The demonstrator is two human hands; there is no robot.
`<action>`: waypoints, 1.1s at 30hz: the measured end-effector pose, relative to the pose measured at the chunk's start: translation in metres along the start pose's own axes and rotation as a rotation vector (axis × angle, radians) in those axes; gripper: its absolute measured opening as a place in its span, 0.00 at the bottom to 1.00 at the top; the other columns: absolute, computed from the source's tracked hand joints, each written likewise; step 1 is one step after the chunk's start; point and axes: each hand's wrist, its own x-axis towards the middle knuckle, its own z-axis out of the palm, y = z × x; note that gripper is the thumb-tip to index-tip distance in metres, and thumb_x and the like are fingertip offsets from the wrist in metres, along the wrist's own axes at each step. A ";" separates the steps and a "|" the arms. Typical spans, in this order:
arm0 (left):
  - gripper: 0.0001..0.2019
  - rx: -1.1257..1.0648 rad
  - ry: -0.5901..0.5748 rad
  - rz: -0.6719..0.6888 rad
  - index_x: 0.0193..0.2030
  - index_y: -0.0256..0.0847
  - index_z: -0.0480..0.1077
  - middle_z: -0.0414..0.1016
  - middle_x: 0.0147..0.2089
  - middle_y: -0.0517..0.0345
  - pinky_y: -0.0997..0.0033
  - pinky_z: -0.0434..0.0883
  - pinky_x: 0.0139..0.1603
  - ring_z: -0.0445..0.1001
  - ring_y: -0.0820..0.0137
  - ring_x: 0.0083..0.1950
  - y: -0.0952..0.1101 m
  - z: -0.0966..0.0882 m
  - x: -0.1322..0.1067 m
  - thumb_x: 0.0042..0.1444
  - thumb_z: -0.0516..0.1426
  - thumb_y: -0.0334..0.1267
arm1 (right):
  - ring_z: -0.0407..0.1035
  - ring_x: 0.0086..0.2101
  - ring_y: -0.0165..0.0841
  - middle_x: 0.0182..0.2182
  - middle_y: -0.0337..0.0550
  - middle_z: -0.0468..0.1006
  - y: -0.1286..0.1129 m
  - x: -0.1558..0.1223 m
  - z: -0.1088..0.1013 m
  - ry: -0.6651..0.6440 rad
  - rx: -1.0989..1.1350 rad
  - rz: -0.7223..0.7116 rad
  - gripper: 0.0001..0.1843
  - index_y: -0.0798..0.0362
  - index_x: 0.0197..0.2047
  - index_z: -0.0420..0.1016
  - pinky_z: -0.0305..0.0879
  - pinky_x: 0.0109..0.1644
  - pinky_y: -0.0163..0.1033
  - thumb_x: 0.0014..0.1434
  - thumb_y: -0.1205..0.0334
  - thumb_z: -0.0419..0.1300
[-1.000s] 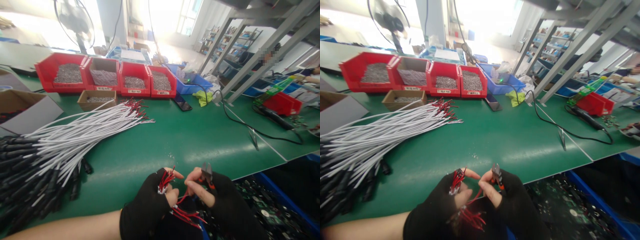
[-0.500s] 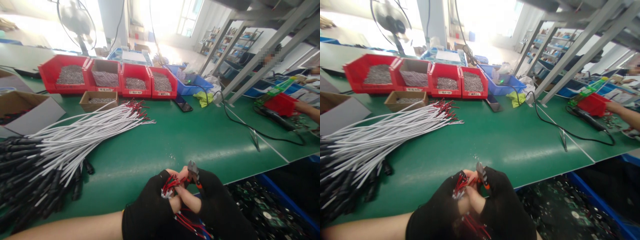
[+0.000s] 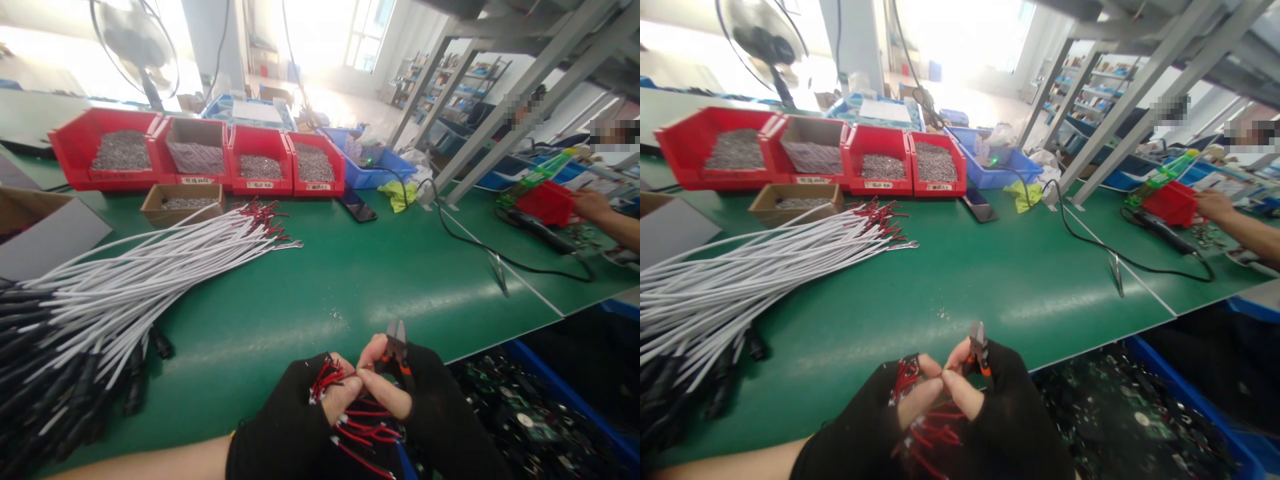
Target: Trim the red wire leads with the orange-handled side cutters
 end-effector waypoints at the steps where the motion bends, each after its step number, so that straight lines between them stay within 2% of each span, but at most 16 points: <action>1: 0.24 0.015 0.022 -0.027 0.33 0.33 0.68 0.70 0.29 0.56 0.74 0.64 0.31 0.66 0.70 0.30 0.002 0.001 -0.001 0.55 0.59 0.57 | 0.73 0.31 0.36 0.29 0.44 0.78 0.001 0.000 0.000 -0.031 0.019 0.005 0.12 0.55 0.31 0.75 0.70 0.37 0.40 0.54 0.55 0.58; 4: 0.25 0.042 0.080 -0.109 0.30 0.35 0.68 0.67 0.24 0.59 0.75 0.60 0.25 0.63 0.72 0.25 0.003 0.001 -0.002 0.53 0.58 0.60 | 0.72 0.31 0.35 0.29 0.44 0.77 0.002 -0.002 -0.001 -0.099 0.063 0.040 0.12 0.56 0.32 0.74 0.67 0.33 0.37 0.55 0.56 0.58; 8: 0.24 0.101 0.113 -0.113 0.30 0.35 0.69 0.63 0.21 0.63 0.76 0.58 0.24 0.57 0.76 0.22 0.000 -0.002 -0.002 0.52 0.59 0.60 | 0.73 0.35 0.38 0.32 0.47 0.77 0.005 -0.004 0.000 -0.122 0.095 0.074 0.13 0.57 0.34 0.74 0.66 0.33 0.37 0.57 0.54 0.59; 12: 0.24 0.087 0.131 -0.114 0.35 0.36 0.70 0.65 0.22 0.63 0.75 0.63 0.27 0.60 0.74 0.23 0.000 -0.004 -0.003 0.53 0.59 0.59 | 0.72 0.36 0.36 0.33 0.43 0.76 0.011 -0.003 0.000 -0.149 0.059 0.070 0.12 0.55 0.35 0.73 0.68 0.40 0.39 0.58 0.53 0.59; 15: 0.23 0.045 0.156 -0.122 0.36 0.36 0.70 0.70 0.26 0.59 0.73 0.66 0.30 0.65 0.71 0.26 0.002 -0.002 -0.004 0.53 0.60 0.59 | 0.72 0.36 0.35 0.34 0.43 0.76 0.020 -0.005 -0.002 -0.166 0.107 0.133 0.17 0.54 0.38 0.73 0.69 0.42 0.39 0.60 0.47 0.59; 17: 0.23 0.006 0.156 -0.121 0.35 0.35 0.70 0.73 0.29 0.56 0.73 0.67 0.32 0.68 0.69 0.29 0.005 -0.001 -0.004 0.52 0.61 0.58 | 0.73 0.37 0.35 0.36 0.44 0.77 0.025 -0.010 -0.002 -0.136 0.116 0.179 0.21 0.53 0.41 0.73 0.71 0.43 0.38 0.60 0.42 0.58; 20: 0.22 -0.027 0.156 -0.114 0.34 0.35 0.70 0.76 0.31 0.53 0.72 0.67 0.31 0.71 0.68 0.30 0.007 0.001 -0.004 0.52 0.61 0.56 | 0.73 0.44 0.37 0.43 0.46 0.77 0.030 -0.023 0.002 -0.028 0.149 0.236 0.27 0.52 0.45 0.74 0.72 0.47 0.38 0.57 0.36 0.57; 23: 0.19 0.038 0.180 -0.105 0.32 0.35 0.70 0.75 0.29 0.52 0.71 0.66 0.30 0.71 0.67 0.30 0.005 0.000 -0.003 0.52 0.59 0.54 | 0.74 0.41 0.38 0.43 0.47 0.78 0.027 -0.035 0.010 0.055 0.177 0.290 0.26 0.52 0.43 0.76 0.72 0.44 0.37 0.58 0.37 0.57; 25: 0.19 0.052 0.188 -0.091 0.32 0.35 0.71 0.75 0.28 0.53 0.71 0.66 0.29 0.71 0.66 0.29 0.001 0.000 -0.002 0.53 0.59 0.53 | 0.75 0.35 0.37 0.36 0.47 0.80 0.025 -0.038 0.014 0.021 0.152 0.260 0.23 0.53 0.38 0.77 0.72 0.39 0.36 0.61 0.40 0.55; 28: 0.20 0.000 0.206 -0.107 0.33 0.34 0.71 0.75 0.29 0.52 0.71 0.67 0.29 0.72 0.66 0.29 -0.005 0.000 -0.001 0.52 0.60 0.54 | 0.75 0.29 0.33 0.27 0.45 0.78 0.023 -0.037 0.016 -0.135 0.102 0.075 0.23 0.55 0.36 0.76 0.73 0.35 0.34 0.68 0.48 0.49; 29: 0.21 -0.011 0.210 -0.117 0.33 0.34 0.71 0.75 0.29 0.53 0.71 0.67 0.29 0.72 0.66 0.29 -0.006 0.000 -0.001 0.52 0.60 0.54 | 0.74 0.28 0.31 0.27 0.44 0.78 0.024 -0.035 0.014 -0.178 0.069 0.003 0.22 0.56 0.38 0.76 0.73 0.35 0.33 0.69 0.50 0.48; 31: 0.21 -0.029 0.217 -0.124 0.33 0.35 0.71 0.76 0.29 0.53 0.71 0.69 0.31 0.72 0.66 0.30 -0.008 0.000 -0.001 0.51 0.61 0.55 | 0.74 0.31 0.30 0.32 0.44 0.78 0.024 -0.032 0.010 -0.204 -0.007 -0.101 0.18 0.57 0.43 0.75 0.73 0.37 0.34 0.69 0.53 0.51; 33: 0.22 -0.054 0.215 -0.120 0.34 0.35 0.71 0.76 0.30 0.53 0.70 0.70 0.32 0.73 0.65 0.31 -0.011 -0.001 -0.001 0.52 0.61 0.56 | 0.73 0.34 0.30 0.38 0.44 0.77 0.026 -0.031 0.005 -0.197 -0.049 -0.142 0.15 0.58 0.46 0.74 0.73 0.40 0.37 0.68 0.54 0.54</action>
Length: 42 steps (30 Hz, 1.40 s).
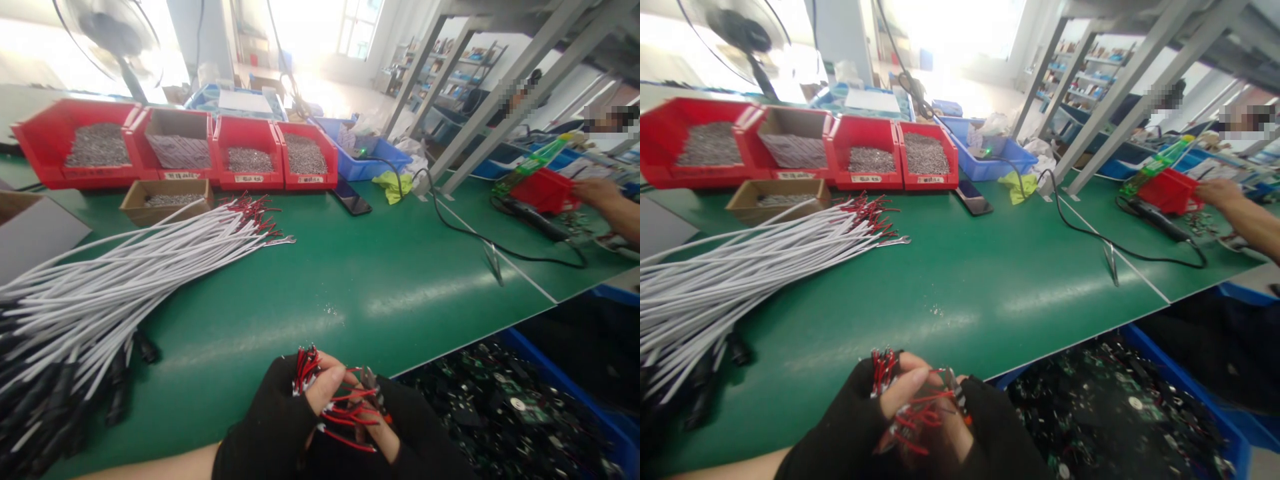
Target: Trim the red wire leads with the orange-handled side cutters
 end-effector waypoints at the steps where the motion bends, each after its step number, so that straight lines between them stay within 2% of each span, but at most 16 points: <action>1: 0.22 -0.008 -0.009 0.002 0.35 0.35 0.71 0.77 0.31 0.52 0.69 0.70 0.33 0.74 0.64 0.32 -0.001 -0.001 0.000 0.52 0.61 0.57 | 0.73 0.36 0.30 0.40 0.44 0.76 0.001 -0.001 -0.002 0.005 -0.009 -0.004 0.15 0.58 0.46 0.73 0.73 0.41 0.38 0.67 0.54 0.55; 5: 0.21 0.009 -0.033 0.029 0.36 0.35 0.72 0.76 0.31 0.52 0.69 0.71 0.33 0.74 0.64 0.32 -0.003 -0.002 0.001 0.55 0.60 0.56 | 0.72 0.39 0.31 0.43 0.45 0.75 0.003 -0.002 -0.003 0.008 -0.061 -0.031 0.14 0.56 0.47 0.73 0.73 0.43 0.39 0.68 0.55 0.55; 13: 0.20 0.050 -0.043 0.045 0.33 0.34 0.72 0.75 0.28 0.55 0.73 0.69 0.30 0.72 0.68 0.30 -0.002 -0.002 0.003 0.55 0.60 0.54 | 0.72 0.38 0.30 0.43 0.45 0.75 0.002 -0.001 -0.001 0.020 -0.142 -0.051 0.13 0.55 0.46 0.73 0.73 0.43 0.38 0.68 0.56 0.54; 19: 0.24 0.030 -0.014 0.009 0.35 0.36 0.70 0.76 0.31 0.50 0.67 0.69 0.30 0.74 0.62 0.31 -0.003 -0.001 0.001 0.52 0.60 0.60 | 0.72 0.38 0.30 0.42 0.45 0.75 0.002 -0.001 0.001 0.027 -0.171 -0.066 0.13 0.56 0.47 0.73 0.73 0.42 0.38 0.68 0.56 0.55; 23: 0.23 0.002 -0.025 0.030 0.33 0.35 0.70 0.76 0.30 0.50 0.67 0.69 0.31 0.73 0.63 0.31 0.002 0.002 0.000 0.53 0.59 0.58 | 0.72 0.36 0.28 0.40 0.45 0.76 0.002 -0.001 0.000 0.037 -0.178 -0.091 0.13 0.57 0.45 0.73 0.73 0.41 0.37 0.68 0.55 0.55; 25: 0.22 0.030 -0.029 0.034 0.33 0.35 0.70 0.76 0.30 0.50 0.68 0.69 0.30 0.73 0.63 0.30 0.003 0.002 0.000 0.53 0.59 0.57 | 0.73 0.34 0.28 0.38 0.43 0.77 0.001 0.000 -0.001 0.044 -0.181 -0.101 0.15 0.56 0.41 0.75 0.73 0.40 0.35 0.68 0.54 0.53; 28: 0.22 0.085 -0.018 0.022 0.33 0.35 0.71 0.76 0.29 0.50 0.68 0.68 0.29 0.73 0.63 0.29 0.002 0.001 0.001 0.53 0.58 0.57 | 0.74 0.33 0.27 0.34 0.40 0.79 0.000 0.001 -0.002 0.058 -0.183 -0.109 0.24 0.52 0.30 0.76 0.69 0.37 0.31 0.70 0.50 0.47; 30: 0.23 0.085 -0.011 0.014 0.33 0.35 0.71 0.76 0.29 0.50 0.69 0.67 0.28 0.72 0.63 0.29 0.001 0.001 0.002 0.52 0.58 0.58 | 0.74 0.32 0.27 0.33 0.40 0.80 0.000 0.001 -0.002 0.065 -0.184 -0.112 0.26 0.52 0.27 0.76 0.69 0.35 0.30 0.69 0.50 0.48; 32: 0.23 0.063 -0.010 0.004 0.33 0.35 0.70 0.76 0.30 0.49 0.69 0.67 0.29 0.72 0.63 0.30 0.002 0.002 0.002 0.51 0.59 0.58 | 0.75 0.31 0.27 0.33 0.40 0.80 0.001 0.001 -0.001 0.066 -0.183 -0.114 0.23 0.55 0.28 0.75 0.70 0.34 0.31 0.68 0.51 0.52; 35: 0.24 0.067 -0.004 -0.015 0.33 0.35 0.70 0.76 0.30 0.50 0.69 0.66 0.29 0.71 0.64 0.29 0.003 0.003 0.002 0.50 0.59 0.59 | 0.74 0.32 0.27 0.36 0.41 0.80 0.001 0.001 -0.001 0.057 -0.183 -0.112 0.24 0.54 0.29 0.76 0.70 0.35 0.31 0.69 0.50 0.49; 37: 0.23 0.067 -0.008 -0.009 0.32 0.35 0.70 0.76 0.30 0.50 0.69 0.67 0.29 0.71 0.64 0.30 0.003 0.003 0.002 0.51 0.59 0.58 | 0.73 0.33 0.27 0.38 0.42 0.79 0.002 0.000 0.000 0.047 -0.183 -0.111 0.22 0.54 0.34 0.76 0.71 0.38 0.32 0.70 0.51 0.48; 40: 0.22 0.043 -0.024 0.016 0.33 0.35 0.70 0.77 0.31 0.49 0.68 0.68 0.31 0.74 0.61 0.32 0.002 0.002 0.002 0.52 0.59 0.57 | 0.72 0.36 0.29 0.41 0.45 0.76 0.004 0.000 0.000 0.031 -0.181 -0.105 0.14 0.57 0.45 0.73 0.73 0.41 0.37 0.67 0.55 0.55; 42: 0.21 0.042 -0.033 0.024 0.34 0.35 0.70 0.77 0.31 0.50 0.67 0.69 0.32 0.74 0.62 0.32 0.002 0.001 0.002 0.53 0.59 0.56 | 0.72 0.37 0.29 0.42 0.45 0.75 0.004 -0.001 0.000 0.019 -0.177 -0.099 0.13 0.57 0.48 0.72 0.73 0.42 0.38 0.68 0.56 0.55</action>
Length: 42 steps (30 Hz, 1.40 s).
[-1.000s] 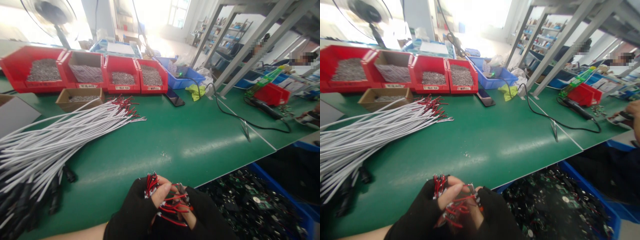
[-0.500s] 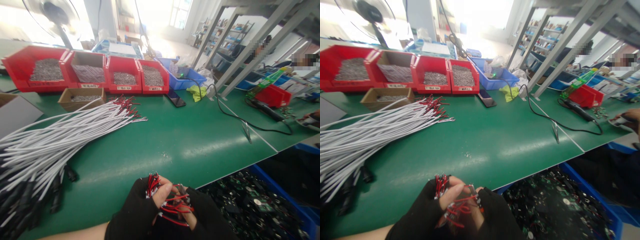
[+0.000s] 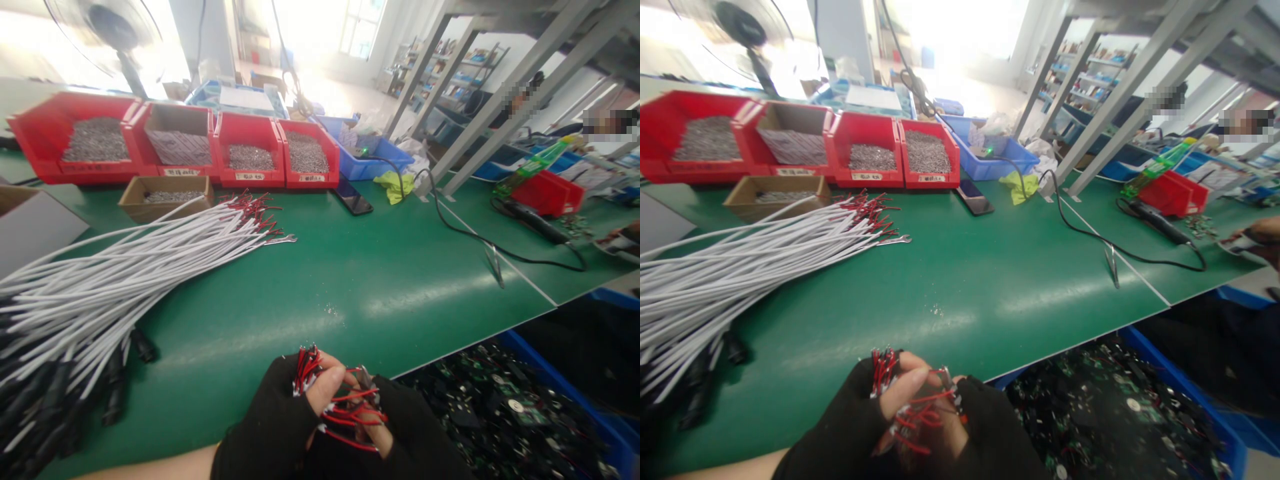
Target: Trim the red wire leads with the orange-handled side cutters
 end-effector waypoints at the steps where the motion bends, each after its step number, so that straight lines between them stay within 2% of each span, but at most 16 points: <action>1: 0.21 0.000 -0.001 0.002 0.34 0.35 0.70 0.77 0.31 0.50 0.67 0.69 0.32 0.74 0.62 0.32 0.000 0.000 0.000 0.53 0.59 0.56 | 0.72 0.38 0.30 0.43 0.46 0.75 0.000 0.000 0.000 -0.006 0.004 0.002 0.13 0.57 0.48 0.72 0.73 0.42 0.39 0.68 0.56 0.55; 9: 0.22 0.015 0.009 0.000 0.35 0.35 0.70 0.76 0.30 0.50 0.66 0.68 0.30 0.74 0.61 0.31 0.000 0.000 -0.001 0.55 0.58 0.56 | 0.72 0.38 0.31 0.44 0.46 0.74 0.002 0.000 0.000 -0.040 0.054 0.015 0.14 0.57 0.49 0.72 0.73 0.42 0.39 0.67 0.56 0.55; 17: 0.21 -0.032 0.003 0.003 0.33 0.35 0.71 0.76 0.30 0.51 0.68 0.68 0.32 0.73 0.64 0.31 0.000 0.000 -0.002 0.54 0.60 0.55 | 0.71 0.35 0.28 0.40 0.44 0.75 0.003 0.000 0.004 -0.048 0.117 0.014 0.13 0.58 0.48 0.72 0.73 0.39 0.36 0.67 0.57 0.55; 22: 0.23 -0.015 0.004 -0.017 0.35 0.34 0.70 0.76 0.30 0.50 0.66 0.69 0.32 0.73 0.63 0.31 -0.001 -0.001 -0.001 0.53 0.60 0.57 | 0.71 0.34 0.28 0.39 0.44 0.75 0.003 0.001 0.004 -0.045 0.158 0.022 0.13 0.58 0.47 0.72 0.73 0.37 0.36 0.67 0.57 0.56; 27: 0.22 -0.040 -0.009 0.002 0.32 0.35 0.71 0.75 0.28 0.52 0.68 0.69 0.32 0.73 0.64 0.30 0.000 0.000 0.000 0.52 0.61 0.57 | 0.72 0.37 0.29 0.41 0.45 0.75 0.001 0.001 0.002 -0.040 0.204 0.046 0.14 0.58 0.48 0.72 0.73 0.40 0.38 0.67 0.56 0.56; 31: 0.22 -0.114 -0.020 -0.019 0.34 0.36 0.70 0.76 0.28 0.54 0.68 0.70 0.32 0.75 0.64 0.30 -0.002 0.001 0.000 0.53 0.61 0.57 | 0.72 0.37 0.30 0.41 0.45 0.75 0.002 0.002 0.007 -0.034 0.249 0.084 0.15 0.58 0.48 0.72 0.74 0.41 0.38 0.67 0.55 0.55; 34: 0.22 -0.120 -0.001 0.000 0.33 0.36 0.70 0.75 0.27 0.55 0.70 0.70 0.31 0.74 0.66 0.28 -0.003 0.001 0.001 0.52 0.62 0.56 | 0.73 0.32 0.28 0.37 0.44 0.77 0.005 0.006 0.017 -0.034 0.284 0.132 0.17 0.58 0.47 0.73 0.74 0.38 0.36 0.69 0.53 0.53; 37: 0.22 -0.151 -0.015 0.018 0.32 0.36 0.69 0.74 0.26 0.55 0.72 0.68 0.28 0.73 0.66 0.27 0.001 0.001 0.000 0.51 0.63 0.56 | 0.72 0.25 0.27 0.27 0.41 0.77 0.010 0.009 0.026 -0.027 0.312 0.186 0.21 0.57 0.41 0.76 0.73 0.32 0.32 0.70 0.52 0.49; 40: 0.23 -0.086 0.005 -0.002 0.32 0.36 0.69 0.72 0.25 0.55 0.71 0.67 0.28 0.71 0.66 0.26 0.004 0.000 -0.001 0.50 0.62 0.58 | 0.71 0.21 0.28 0.18 0.39 0.73 0.014 0.009 0.025 0.008 0.330 0.232 0.23 0.55 0.32 0.77 0.71 0.28 0.30 0.69 0.51 0.48; 42: 0.24 0.000 0.018 -0.009 0.33 0.36 0.70 0.71 0.24 0.55 0.71 0.65 0.26 0.69 0.67 0.25 0.004 -0.001 -0.002 0.51 0.60 0.60 | 0.72 0.22 0.29 0.19 0.40 0.74 0.015 0.008 0.020 0.046 0.338 0.249 0.20 0.54 0.30 0.76 0.71 0.29 0.29 0.67 0.53 0.52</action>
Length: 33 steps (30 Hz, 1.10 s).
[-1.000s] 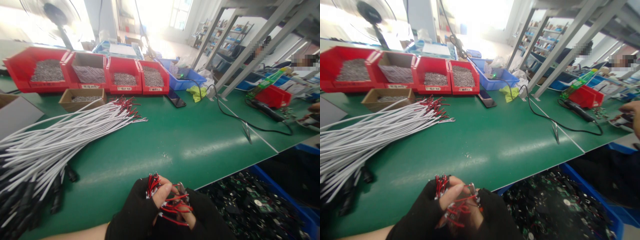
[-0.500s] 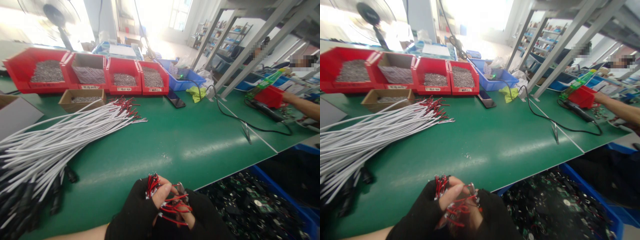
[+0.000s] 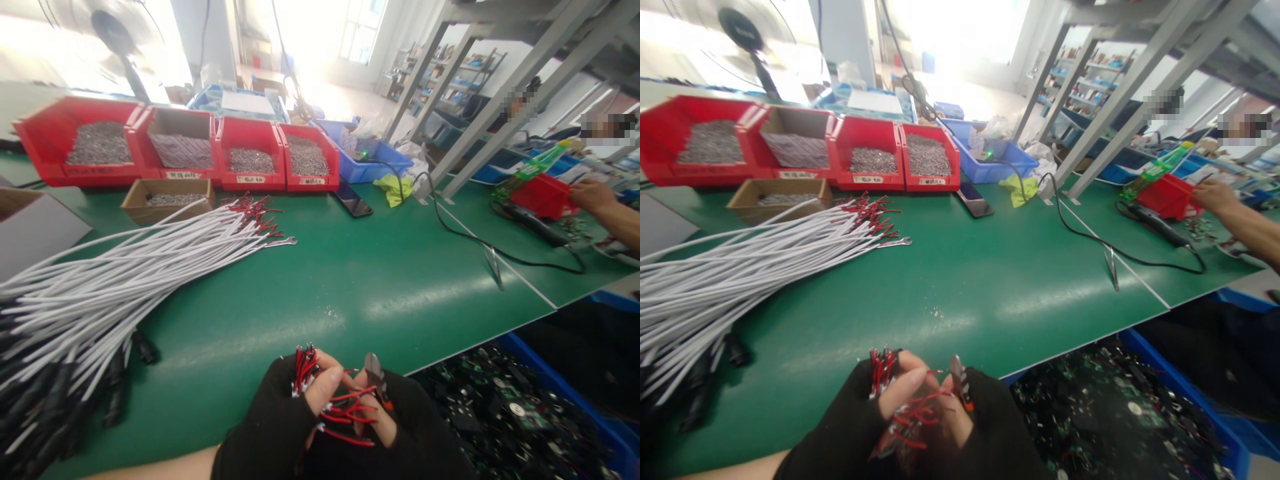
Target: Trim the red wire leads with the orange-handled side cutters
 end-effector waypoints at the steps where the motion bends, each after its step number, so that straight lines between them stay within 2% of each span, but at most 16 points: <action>1: 0.25 0.032 0.003 -0.001 0.33 0.36 0.70 0.71 0.24 0.55 0.71 0.64 0.25 0.68 0.68 0.24 0.000 0.000 0.000 0.51 0.59 0.61 | 0.73 0.24 0.30 0.21 0.40 0.76 -0.002 0.000 -0.003 0.024 0.007 -0.001 0.17 0.53 0.31 0.76 0.72 0.30 0.30 0.66 0.54 0.55; 4: 0.24 0.050 -0.006 0.006 0.32 0.36 0.69 0.69 0.24 0.57 0.73 0.63 0.26 0.66 0.70 0.25 -0.002 -0.001 0.000 0.51 0.59 0.60 | 0.75 0.29 0.32 0.27 0.42 0.77 -0.010 0.001 -0.009 0.093 0.039 -0.021 0.11 0.53 0.37 0.75 0.72 0.35 0.32 0.64 0.55 0.57; 6: 0.24 0.036 -0.029 -0.005 0.32 0.36 0.68 0.68 0.25 0.59 0.74 0.64 0.27 0.65 0.71 0.26 -0.003 -0.002 -0.001 0.51 0.60 0.59 | 0.74 0.28 0.30 0.27 0.41 0.76 -0.018 0.003 -0.010 0.133 0.084 -0.056 0.10 0.53 0.40 0.74 0.71 0.34 0.32 0.64 0.56 0.56; 11: 0.23 0.054 -0.057 0.024 0.31 0.36 0.69 0.68 0.23 0.60 0.75 0.64 0.28 0.64 0.72 0.25 0.001 -0.002 -0.003 0.53 0.59 0.58 | 0.70 0.25 0.27 0.25 0.39 0.74 -0.038 0.005 -0.008 0.202 0.025 -0.141 0.07 0.54 0.31 0.75 0.66 0.29 0.30 0.60 0.64 0.58; 15: 0.22 -0.032 -0.078 0.056 0.30 0.36 0.68 0.67 0.24 0.60 0.75 0.63 0.27 0.64 0.72 0.26 0.005 -0.001 -0.002 0.53 0.59 0.57 | 0.70 0.22 0.28 0.21 0.39 0.75 -0.045 0.004 -0.011 0.149 0.024 -0.111 0.07 0.54 0.30 0.74 0.66 0.24 0.30 0.59 0.64 0.60; 18: 0.22 -0.009 -0.060 0.057 0.29 0.36 0.67 0.66 0.24 0.60 0.75 0.64 0.28 0.64 0.72 0.26 0.003 -0.001 -0.001 0.53 0.60 0.57 | 0.72 0.23 0.30 0.21 0.40 0.76 -0.042 0.001 -0.010 0.081 0.046 -0.103 0.08 0.54 0.29 0.74 0.68 0.25 0.31 0.59 0.61 0.61; 23: 0.21 -0.066 -0.034 0.071 0.29 0.37 0.67 0.67 0.25 0.60 0.74 0.64 0.29 0.65 0.71 0.27 -0.003 -0.001 -0.001 0.54 0.59 0.56 | 0.73 0.22 0.29 0.22 0.39 0.76 -0.029 -0.001 -0.005 0.076 0.162 -0.099 0.12 0.53 0.30 0.73 0.70 0.28 0.31 0.58 0.54 0.64; 28: 0.22 -0.063 -0.053 0.049 0.32 0.36 0.69 0.70 0.26 0.57 0.73 0.64 0.29 0.66 0.69 0.27 -0.004 -0.001 0.000 0.55 0.59 0.57 | 0.75 0.27 0.30 0.25 0.41 0.78 -0.018 0.002 -0.014 0.013 0.007 -0.130 0.15 0.56 0.34 0.75 0.72 0.31 0.29 0.66 0.56 0.55; 33: 0.24 -0.055 -0.035 0.012 0.31 0.34 0.70 0.72 0.27 0.54 0.70 0.65 0.30 0.68 0.67 0.29 -0.003 0.000 0.001 0.51 0.61 0.59 | 0.74 0.32 0.28 0.34 0.43 0.79 -0.017 -0.002 -0.016 -0.001 -0.034 -0.221 0.15 0.58 0.40 0.76 0.74 0.38 0.35 0.67 0.54 0.56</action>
